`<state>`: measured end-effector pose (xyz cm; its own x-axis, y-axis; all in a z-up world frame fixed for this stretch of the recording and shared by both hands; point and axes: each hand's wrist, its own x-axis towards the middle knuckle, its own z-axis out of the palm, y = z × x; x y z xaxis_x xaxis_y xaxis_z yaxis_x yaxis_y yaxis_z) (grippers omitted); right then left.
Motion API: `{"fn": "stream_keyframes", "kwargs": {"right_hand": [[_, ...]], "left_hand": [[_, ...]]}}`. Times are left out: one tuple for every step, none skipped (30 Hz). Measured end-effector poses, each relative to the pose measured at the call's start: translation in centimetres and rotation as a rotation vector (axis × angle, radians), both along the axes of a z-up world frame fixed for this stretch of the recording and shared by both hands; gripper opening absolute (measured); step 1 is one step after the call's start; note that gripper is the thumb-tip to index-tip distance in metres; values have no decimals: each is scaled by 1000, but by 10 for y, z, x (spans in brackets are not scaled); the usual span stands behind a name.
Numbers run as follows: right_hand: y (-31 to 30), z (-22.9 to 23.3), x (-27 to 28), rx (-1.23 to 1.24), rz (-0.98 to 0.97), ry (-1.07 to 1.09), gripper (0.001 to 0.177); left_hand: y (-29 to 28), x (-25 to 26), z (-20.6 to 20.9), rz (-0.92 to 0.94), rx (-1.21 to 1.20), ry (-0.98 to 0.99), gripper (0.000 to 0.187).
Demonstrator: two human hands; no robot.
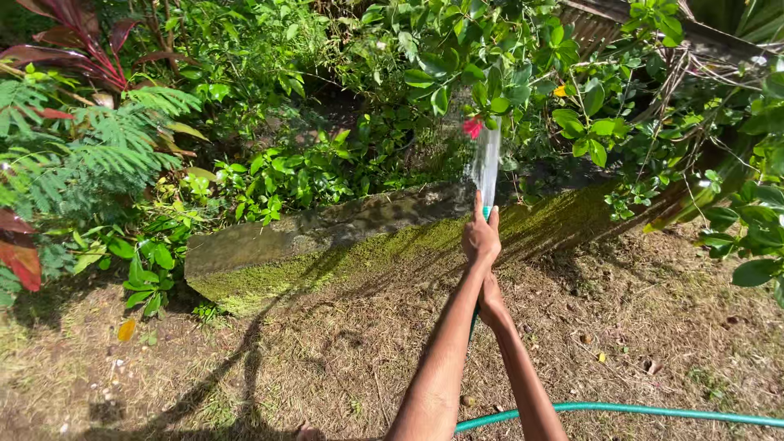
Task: The person waters plants using a garden hose, directing the water stream onto red and green foliage and along a concrete planter edge.
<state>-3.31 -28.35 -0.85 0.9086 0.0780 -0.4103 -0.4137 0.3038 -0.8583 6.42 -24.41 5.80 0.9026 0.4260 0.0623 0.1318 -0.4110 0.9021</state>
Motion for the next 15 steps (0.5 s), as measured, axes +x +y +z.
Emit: {"fn": "stream_keyframes", "kwargs": {"right_hand": [[0,0,1,-7,-2,3,52],[1,-1,1,-3,9,3,52],[2,-2,0,-42,30,-16,51],[3,-2,-1,-81,44,-39,50],[7,-3,-2,-77,48,-43,50],[13,-5,-3,-37,77,-86,48],[18,-6,-4,2,107,-129,46],[22,-7,-6,7,111,-130,46],[24,-8,-7,-2,166,-118,55],[23,-10,-10,-12,222,-107,64],[23,-13,-13,-10,227,-108,64],[22,-16,-16,-40,244,-110,65],[19,-19,-20,-69,260,-111,66],[13,-20,-21,-71,271,-115,66],[5,-20,-22,9,238,-69,56]], "left_hand": [[0,1,0,12,0,1,61],[-1,2,0,21,7,28,62],[0,3,-1,30,13,56,64],[4,2,-2,35,18,52,64],[11,-2,-5,35,13,58,62],[18,-4,-6,35,10,64,60],[24,-4,-5,38,15,59,60],[30,-6,-6,74,-17,52,61],[36,-8,-7,109,-48,44,62],[41,-12,-8,115,-47,43,62],[44,-17,-9,126,-13,80,63],[43,-20,-12,140,15,117,64],[38,-24,-17,148,11,118,64],[35,-25,-20,162,59,114,65],[30,-27,-23,177,108,111,65]]}}
